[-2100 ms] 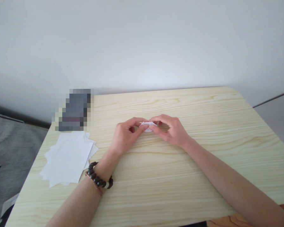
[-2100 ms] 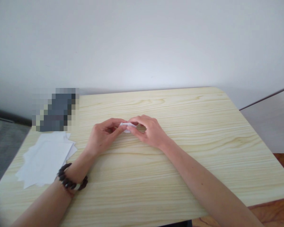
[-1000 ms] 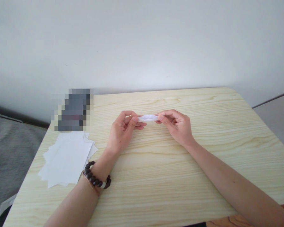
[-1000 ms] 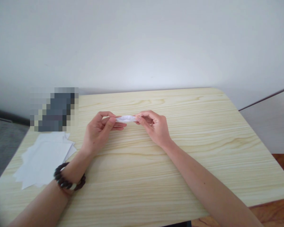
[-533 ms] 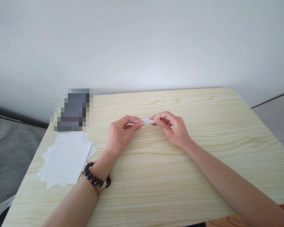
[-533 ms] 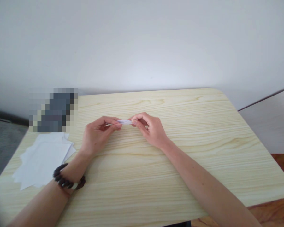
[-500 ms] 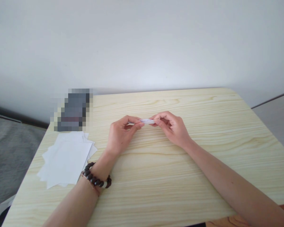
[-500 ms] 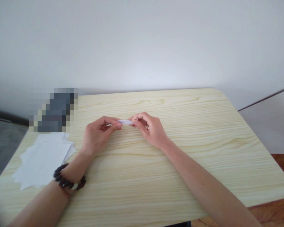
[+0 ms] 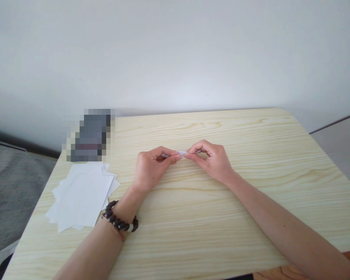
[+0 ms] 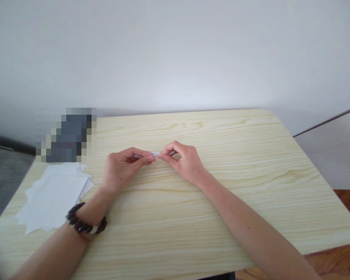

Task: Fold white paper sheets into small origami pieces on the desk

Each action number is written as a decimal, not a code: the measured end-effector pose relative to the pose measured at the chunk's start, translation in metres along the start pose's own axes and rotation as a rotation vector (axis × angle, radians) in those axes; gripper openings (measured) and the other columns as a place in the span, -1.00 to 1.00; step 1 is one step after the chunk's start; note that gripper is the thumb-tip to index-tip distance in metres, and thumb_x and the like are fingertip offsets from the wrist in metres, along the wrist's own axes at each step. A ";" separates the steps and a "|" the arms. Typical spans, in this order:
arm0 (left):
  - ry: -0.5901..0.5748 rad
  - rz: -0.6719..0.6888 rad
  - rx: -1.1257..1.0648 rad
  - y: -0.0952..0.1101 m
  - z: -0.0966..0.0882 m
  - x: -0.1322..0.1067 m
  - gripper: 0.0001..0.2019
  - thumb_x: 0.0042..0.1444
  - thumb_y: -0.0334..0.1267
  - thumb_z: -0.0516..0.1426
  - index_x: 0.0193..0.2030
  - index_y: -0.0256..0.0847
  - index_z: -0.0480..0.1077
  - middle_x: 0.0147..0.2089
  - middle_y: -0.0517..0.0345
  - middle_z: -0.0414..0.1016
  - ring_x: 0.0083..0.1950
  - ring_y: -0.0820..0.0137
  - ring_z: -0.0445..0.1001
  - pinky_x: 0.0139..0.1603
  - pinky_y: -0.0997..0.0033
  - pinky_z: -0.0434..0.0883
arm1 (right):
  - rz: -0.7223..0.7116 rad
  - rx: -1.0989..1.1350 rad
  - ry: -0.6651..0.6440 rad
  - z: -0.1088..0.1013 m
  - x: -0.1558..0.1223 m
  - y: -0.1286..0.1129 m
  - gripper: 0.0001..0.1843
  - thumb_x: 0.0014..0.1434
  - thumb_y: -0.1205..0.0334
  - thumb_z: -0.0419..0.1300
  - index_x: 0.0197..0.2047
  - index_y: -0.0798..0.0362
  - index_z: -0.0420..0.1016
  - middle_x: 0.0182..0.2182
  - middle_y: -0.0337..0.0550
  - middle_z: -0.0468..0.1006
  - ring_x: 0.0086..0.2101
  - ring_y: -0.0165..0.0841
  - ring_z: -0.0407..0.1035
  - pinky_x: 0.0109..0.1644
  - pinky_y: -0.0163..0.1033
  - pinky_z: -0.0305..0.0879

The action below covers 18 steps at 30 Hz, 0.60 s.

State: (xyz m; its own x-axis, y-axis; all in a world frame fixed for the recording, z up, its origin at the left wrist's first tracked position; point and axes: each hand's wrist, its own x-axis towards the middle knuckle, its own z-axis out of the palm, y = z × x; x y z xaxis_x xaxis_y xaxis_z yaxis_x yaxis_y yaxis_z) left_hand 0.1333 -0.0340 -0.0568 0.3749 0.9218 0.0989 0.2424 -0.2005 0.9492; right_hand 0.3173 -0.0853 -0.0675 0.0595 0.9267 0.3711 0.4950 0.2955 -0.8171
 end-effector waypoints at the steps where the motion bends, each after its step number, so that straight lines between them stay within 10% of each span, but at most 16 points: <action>1: -0.006 -0.017 -0.022 0.001 0.000 0.001 -0.81 -0.04 -0.14 0.32 -0.38 -0.22 0.55 -0.43 0.16 0.62 -0.42 0.38 0.57 -0.39 0.48 0.49 | 0.006 0.005 0.016 0.001 0.000 0.000 -0.78 0.15 0.04 0.26 -0.39 0.01 0.45 -0.45 -0.24 0.60 -0.41 -0.39 0.49 -0.30 -0.31 0.39; 10: -0.006 -0.067 0.014 -0.003 0.001 0.003 -0.74 -0.05 -0.07 0.32 -0.30 -0.20 0.50 -0.44 0.19 0.60 -0.45 0.41 0.52 -0.43 0.49 0.41 | 0.001 0.060 -0.032 0.004 0.003 0.002 -0.86 0.14 0.15 0.28 -0.36 0.02 0.46 -0.45 -0.29 0.55 -0.43 -0.45 0.43 -0.33 -0.36 0.35; 18: -0.057 0.305 0.455 -0.012 -0.008 0.009 -0.93 0.08 -0.22 0.25 -0.33 -0.06 0.59 -0.28 0.14 0.55 -0.10 0.25 0.37 0.01 0.20 0.31 | -0.090 -0.234 -0.168 -0.003 0.006 0.001 -0.95 0.18 0.28 0.23 -0.34 0.02 0.50 -0.40 -0.21 0.55 -0.30 -0.35 0.35 -0.14 -0.22 0.28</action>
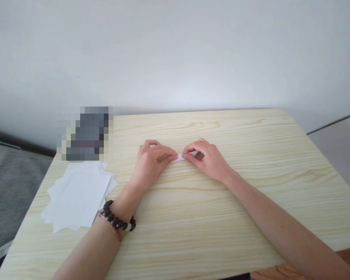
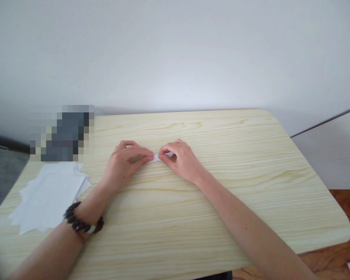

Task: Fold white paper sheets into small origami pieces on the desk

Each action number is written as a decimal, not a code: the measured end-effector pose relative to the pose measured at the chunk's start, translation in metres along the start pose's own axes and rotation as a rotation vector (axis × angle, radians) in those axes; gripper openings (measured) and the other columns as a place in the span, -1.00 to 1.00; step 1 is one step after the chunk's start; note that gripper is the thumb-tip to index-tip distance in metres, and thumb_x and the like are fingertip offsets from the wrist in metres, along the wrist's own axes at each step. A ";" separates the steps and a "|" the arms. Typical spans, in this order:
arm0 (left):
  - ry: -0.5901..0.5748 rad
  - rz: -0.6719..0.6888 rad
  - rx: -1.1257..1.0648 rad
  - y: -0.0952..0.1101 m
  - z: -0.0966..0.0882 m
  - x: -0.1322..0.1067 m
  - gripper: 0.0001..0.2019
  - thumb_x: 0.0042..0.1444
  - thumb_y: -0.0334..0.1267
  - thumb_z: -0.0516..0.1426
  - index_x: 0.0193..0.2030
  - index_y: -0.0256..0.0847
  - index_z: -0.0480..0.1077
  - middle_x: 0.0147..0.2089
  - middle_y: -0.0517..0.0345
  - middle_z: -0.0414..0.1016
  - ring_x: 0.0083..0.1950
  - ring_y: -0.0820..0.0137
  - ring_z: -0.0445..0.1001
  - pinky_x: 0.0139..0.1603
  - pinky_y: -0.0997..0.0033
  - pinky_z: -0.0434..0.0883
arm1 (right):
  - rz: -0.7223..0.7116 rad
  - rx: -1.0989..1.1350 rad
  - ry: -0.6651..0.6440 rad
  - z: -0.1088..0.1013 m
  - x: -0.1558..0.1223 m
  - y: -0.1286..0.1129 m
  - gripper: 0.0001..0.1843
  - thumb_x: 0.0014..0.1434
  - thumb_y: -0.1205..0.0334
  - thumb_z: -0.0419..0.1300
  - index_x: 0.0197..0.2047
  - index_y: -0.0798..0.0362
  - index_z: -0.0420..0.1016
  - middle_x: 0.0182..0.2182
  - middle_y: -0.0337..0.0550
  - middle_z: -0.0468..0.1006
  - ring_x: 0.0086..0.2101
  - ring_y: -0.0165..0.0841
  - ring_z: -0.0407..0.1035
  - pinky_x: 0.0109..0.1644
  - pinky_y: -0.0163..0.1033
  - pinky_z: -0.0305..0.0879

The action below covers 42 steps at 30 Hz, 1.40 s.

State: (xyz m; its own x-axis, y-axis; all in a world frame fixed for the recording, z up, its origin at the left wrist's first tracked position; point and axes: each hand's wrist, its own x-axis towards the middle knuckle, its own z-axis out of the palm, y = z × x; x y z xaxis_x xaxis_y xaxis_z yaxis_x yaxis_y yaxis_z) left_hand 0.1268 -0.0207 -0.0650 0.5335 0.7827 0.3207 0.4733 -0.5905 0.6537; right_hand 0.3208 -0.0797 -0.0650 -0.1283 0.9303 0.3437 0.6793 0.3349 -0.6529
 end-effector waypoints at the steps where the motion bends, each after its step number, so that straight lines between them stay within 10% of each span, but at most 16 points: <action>1: 0.002 0.020 0.042 -0.001 0.000 0.000 -0.93 0.08 -0.22 0.25 -0.31 -0.07 0.58 -0.25 0.11 0.53 -0.08 0.24 0.34 0.02 0.18 0.30 | -0.016 -0.028 0.012 0.001 0.000 0.000 -0.96 0.18 0.29 0.23 -0.32 0.03 0.50 -0.37 -0.19 0.53 -0.27 -0.33 0.34 -0.11 -0.20 0.27; 13: -0.089 0.011 0.175 -0.003 -0.003 -0.001 -0.89 0.16 -0.18 0.19 -0.29 -0.07 0.55 -0.27 0.15 0.56 -0.10 0.22 0.32 -0.06 0.18 0.19 | -0.285 -0.312 -0.053 -0.003 -0.013 0.004 -0.81 0.22 0.39 0.14 -0.21 0.01 0.57 -0.21 -0.13 0.58 -0.20 -0.28 0.33 -0.08 -0.10 0.28; 24: -0.129 0.351 0.287 -0.005 -0.007 -0.004 -0.66 0.19 -0.49 0.08 -0.16 0.05 0.57 -0.16 0.14 0.54 -0.04 0.24 0.30 -0.08 0.23 0.25 | -0.256 -0.267 -0.006 -0.001 -0.013 0.002 -0.72 0.22 0.49 0.08 -0.26 0.01 0.59 -0.27 -0.12 0.58 -0.20 -0.28 0.36 -0.12 -0.11 0.33; 42: -0.083 0.265 0.142 -0.003 -0.003 0.000 -0.81 0.26 -0.28 0.06 -0.13 -0.20 0.49 -0.18 0.04 0.54 -0.11 0.30 0.40 -0.04 0.28 0.38 | -0.130 -0.120 -0.074 -0.007 -0.007 0.005 -0.92 0.24 0.25 0.15 -0.19 0.05 0.40 -0.24 -0.09 0.47 -0.17 -0.28 0.34 -0.04 -0.15 0.32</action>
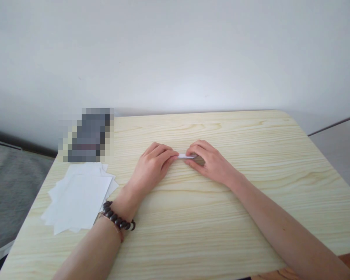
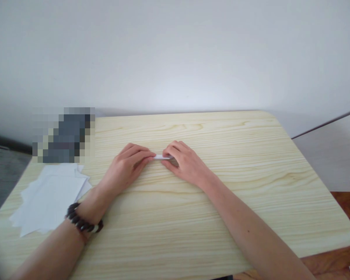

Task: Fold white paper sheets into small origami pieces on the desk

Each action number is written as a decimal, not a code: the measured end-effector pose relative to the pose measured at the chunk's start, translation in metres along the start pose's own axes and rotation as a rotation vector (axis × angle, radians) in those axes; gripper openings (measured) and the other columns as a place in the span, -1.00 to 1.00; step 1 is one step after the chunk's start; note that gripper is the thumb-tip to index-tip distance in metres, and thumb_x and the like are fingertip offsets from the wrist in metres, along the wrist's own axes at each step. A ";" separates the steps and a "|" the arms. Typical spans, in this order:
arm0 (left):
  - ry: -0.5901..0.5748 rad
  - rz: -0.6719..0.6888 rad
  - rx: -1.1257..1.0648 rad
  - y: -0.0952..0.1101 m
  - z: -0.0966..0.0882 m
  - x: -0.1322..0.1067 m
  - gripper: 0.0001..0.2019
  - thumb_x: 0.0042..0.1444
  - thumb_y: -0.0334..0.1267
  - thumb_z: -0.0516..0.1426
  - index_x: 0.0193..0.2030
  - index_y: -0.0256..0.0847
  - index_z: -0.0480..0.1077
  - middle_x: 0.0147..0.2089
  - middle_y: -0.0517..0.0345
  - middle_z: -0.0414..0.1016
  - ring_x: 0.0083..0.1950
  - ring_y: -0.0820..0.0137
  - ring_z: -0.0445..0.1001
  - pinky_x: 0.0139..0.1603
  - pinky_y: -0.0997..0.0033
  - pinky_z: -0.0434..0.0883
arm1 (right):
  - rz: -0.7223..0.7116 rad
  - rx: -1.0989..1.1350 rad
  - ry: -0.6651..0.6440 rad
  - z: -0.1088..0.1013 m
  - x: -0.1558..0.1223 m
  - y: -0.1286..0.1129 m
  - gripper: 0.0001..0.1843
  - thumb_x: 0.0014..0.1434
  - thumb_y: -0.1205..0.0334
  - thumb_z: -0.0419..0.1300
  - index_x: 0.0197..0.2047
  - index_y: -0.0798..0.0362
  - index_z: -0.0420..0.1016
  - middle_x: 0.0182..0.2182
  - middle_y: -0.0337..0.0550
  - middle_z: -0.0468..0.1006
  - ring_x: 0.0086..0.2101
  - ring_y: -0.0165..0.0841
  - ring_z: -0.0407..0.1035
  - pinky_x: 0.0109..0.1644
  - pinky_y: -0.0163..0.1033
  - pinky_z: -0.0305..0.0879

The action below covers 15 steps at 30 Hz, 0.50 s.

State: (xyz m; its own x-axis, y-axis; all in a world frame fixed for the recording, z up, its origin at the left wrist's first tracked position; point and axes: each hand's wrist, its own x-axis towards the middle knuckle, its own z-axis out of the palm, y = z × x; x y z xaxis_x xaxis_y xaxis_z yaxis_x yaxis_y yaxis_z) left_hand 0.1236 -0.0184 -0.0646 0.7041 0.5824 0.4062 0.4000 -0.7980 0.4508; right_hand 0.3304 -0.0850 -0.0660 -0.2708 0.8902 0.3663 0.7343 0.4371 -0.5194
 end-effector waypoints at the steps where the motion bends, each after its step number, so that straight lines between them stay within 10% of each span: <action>1: 0.004 0.015 -0.016 0.000 0.001 0.000 -0.81 0.27 -0.29 0.06 -0.12 -0.21 0.49 -0.18 0.04 0.55 -0.12 0.30 0.41 -0.04 0.29 0.39 | -0.001 0.003 0.014 0.001 0.000 0.001 -0.92 0.27 0.25 0.12 -0.20 0.05 0.41 -0.26 -0.10 0.47 -0.20 -0.29 0.35 -0.06 -0.17 0.32; 15: 0.091 -0.096 -0.053 0.003 0.005 0.000 -0.85 0.20 -0.27 0.15 -0.28 -0.25 0.53 -0.38 0.16 0.54 -0.36 0.47 0.46 -0.30 0.51 0.36 | -0.073 0.063 0.188 0.011 0.005 0.003 -0.83 0.25 0.21 0.17 -0.33 0.08 0.53 -0.47 -0.18 0.47 -0.40 -0.40 0.34 -0.28 -0.28 0.30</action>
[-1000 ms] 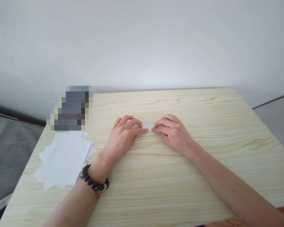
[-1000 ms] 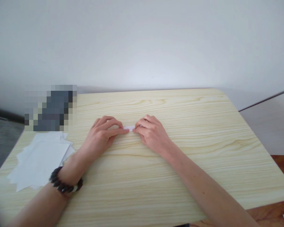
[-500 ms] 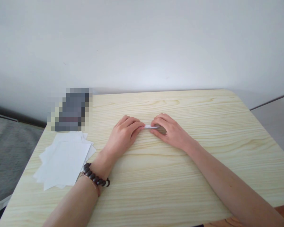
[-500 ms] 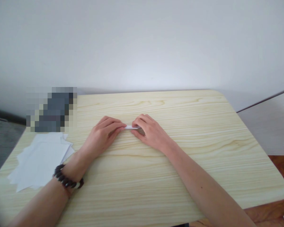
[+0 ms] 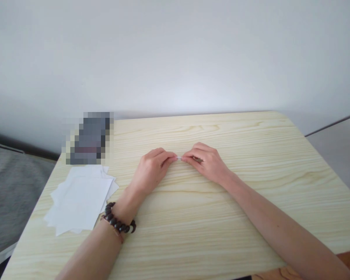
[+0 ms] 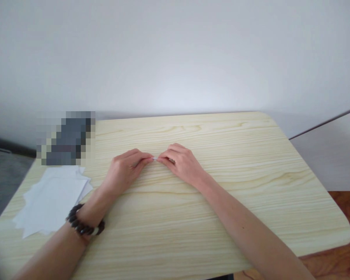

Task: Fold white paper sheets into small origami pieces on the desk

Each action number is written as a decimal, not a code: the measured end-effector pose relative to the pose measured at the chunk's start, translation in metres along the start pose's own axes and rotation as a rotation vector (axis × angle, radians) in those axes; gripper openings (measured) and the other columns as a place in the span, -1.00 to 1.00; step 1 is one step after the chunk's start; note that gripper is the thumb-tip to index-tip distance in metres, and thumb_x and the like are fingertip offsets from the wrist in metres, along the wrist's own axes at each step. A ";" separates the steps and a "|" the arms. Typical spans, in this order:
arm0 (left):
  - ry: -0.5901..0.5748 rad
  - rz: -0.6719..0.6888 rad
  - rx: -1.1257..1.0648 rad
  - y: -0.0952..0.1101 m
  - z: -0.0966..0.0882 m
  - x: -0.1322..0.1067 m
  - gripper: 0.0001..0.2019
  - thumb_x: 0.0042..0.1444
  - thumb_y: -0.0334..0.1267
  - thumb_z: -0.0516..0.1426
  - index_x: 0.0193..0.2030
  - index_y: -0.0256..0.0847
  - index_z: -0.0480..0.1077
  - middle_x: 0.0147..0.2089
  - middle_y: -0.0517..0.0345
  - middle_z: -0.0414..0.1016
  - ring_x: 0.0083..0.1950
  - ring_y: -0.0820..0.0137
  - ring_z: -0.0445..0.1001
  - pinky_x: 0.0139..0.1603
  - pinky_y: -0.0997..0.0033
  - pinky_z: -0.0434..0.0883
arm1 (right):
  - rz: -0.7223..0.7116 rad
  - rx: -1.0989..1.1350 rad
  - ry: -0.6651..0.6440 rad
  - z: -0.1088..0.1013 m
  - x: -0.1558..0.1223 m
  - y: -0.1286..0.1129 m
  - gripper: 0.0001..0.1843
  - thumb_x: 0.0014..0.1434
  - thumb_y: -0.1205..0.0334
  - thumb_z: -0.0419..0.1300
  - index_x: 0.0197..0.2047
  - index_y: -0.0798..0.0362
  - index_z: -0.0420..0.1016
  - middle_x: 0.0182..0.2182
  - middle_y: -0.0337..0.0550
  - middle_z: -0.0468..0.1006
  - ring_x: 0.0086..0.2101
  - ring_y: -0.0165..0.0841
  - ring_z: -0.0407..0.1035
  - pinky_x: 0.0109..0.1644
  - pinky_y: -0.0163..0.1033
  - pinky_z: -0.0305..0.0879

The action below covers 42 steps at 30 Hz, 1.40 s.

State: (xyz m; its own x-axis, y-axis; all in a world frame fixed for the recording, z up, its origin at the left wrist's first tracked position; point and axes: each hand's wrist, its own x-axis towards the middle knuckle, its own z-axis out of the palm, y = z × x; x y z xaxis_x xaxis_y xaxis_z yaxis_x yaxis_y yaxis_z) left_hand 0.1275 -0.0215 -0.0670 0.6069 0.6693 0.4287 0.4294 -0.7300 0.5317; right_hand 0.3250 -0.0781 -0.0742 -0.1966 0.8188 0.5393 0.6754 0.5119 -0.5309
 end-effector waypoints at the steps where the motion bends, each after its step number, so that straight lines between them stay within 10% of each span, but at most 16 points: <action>1: 0.007 -0.059 -0.031 0.000 -0.001 0.000 -0.86 0.17 -0.24 0.19 -0.32 -0.24 0.53 -0.42 0.20 0.53 -0.41 0.50 0.43 -0.35 0.54 0.34 | 0.032 0.024 0.003 0.000 0.000 0.000 -0.83 0.24 0.21 0.20 -0.34 0.08 0.54 -0.49 -0.19 0.47 -0.43 -0.42 0.33 -0.33 -0.31 0.29; 6: 0.014 -0.360 -0.206 0.006 -0.008 0.003 -0.77 0.00 -0.09 0.29 -0.48 -0.23 0.53 -0.63 0.33 0.41 -0.60 0.59 0.24 -0.58 0.58 0.17 | 0.192 0.148 0.022 -0.004 0.002 0.000 -0.85 0.15 0.18 0.28 -0.39 0.07 0.59 -0.51 -0.23 0.53 -0.52 -0.49 0.34 -0.43 -0.37 0.24; 13: -0.016 -0.443 -0.254 0.005 -0.009 0.004 -0.68 -0.06 -0.02 0.31 -0.57 -0.24 0.46 -0.67 0.35 0.38 -0.64 0.61 0.12 -0.63 0.57 0.07 | 0.304 0.213 -0.011 -0.009 0.005 -0.003 -0.86 0.11 0.18 0.31 -0.42 0.05 0.61 -0.51 -0.22 0.58 -0.52 -0.47 0.38 -0.45 -0.37 0.23; 21: -0.022 -0.324 -0.182 0.001 -0.007 0.001 -0.57 -0.03 0.05 0.28 -0.62 -0.24 0.30 -0.67 0.35 0.28 -0.62 0.60 0.12 -0.59 0.56 0.12 | 0.363 0.288 -0.084 -0.015 0.004 0.000 -0.84 0.15 0.16 0.27 -0.36 0.05 0.62 -0.46 -0.21 0.59 -0.46 -0.46 0.40 -0.39 -0.36 0.25; 26: -0.070 -0.100 -0.177 -0.001 -0.006 0.000 -0.64 0.01 -0.04 0.28 -0.12 -0.19 0.44 -0.34 0.24 0.49 -0.48 0.55 0.30 -0.45 0.56 0.29 | 0.418 0.330 -0.099 -0.015 0.003 0.002 -0.84 0.16 0.14 0.25 -0.29 0.03 0.59 -0.45 -0.24 0.57 -0.47 -0.47 0.37 -0.37 -0.35 0.25; 30: -0.088 0.007 -0.203 -0.002 -0.006 0.000 -0.84 0.16 -0.24 0.19 -0.12 -0.16 0.48 -0.22 0.17 0.55 -0.42 0.54 0.36 -0.42 0.57 0.31 | 0.451 0.393 -0.075 -0.014 0.002 0.001 -0.83 0.16 0.11 0.24 -0.31 0.05 0.52 -0.51 -0.28 0.50 -0.52 -0.49 0.29 -0.44 -0.37 0.19; 42: -0.076 -0.176 -0.129 0.007 -0.011 0.002 -0.77 0.17 -0.15 0.13 -0.12 -0.18 0.50 -0.35 0.22 0.54 -0.54 0.55 0.24 -0.48 0.55 0.24 | 0.362 0.301 -0.076 -0.017 0.001 -0.002 -0.82 0.14 0.17 0.23 -0.21 0.07 0.49 -0.37 -0.19 0.54 -0.42 -0.45 0.35 -0.36 -0.36 0.25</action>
State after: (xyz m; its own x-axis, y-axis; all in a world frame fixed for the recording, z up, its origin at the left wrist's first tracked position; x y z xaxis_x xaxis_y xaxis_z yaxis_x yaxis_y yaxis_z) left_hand 0.1243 -0.0240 -0.0541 0.5812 0.7685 0.2676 0.4470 -0.5763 0.6842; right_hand 0.3353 -0.0827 -0.0618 -0.0458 0.9694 0.2412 0.4763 0.2335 -0.8477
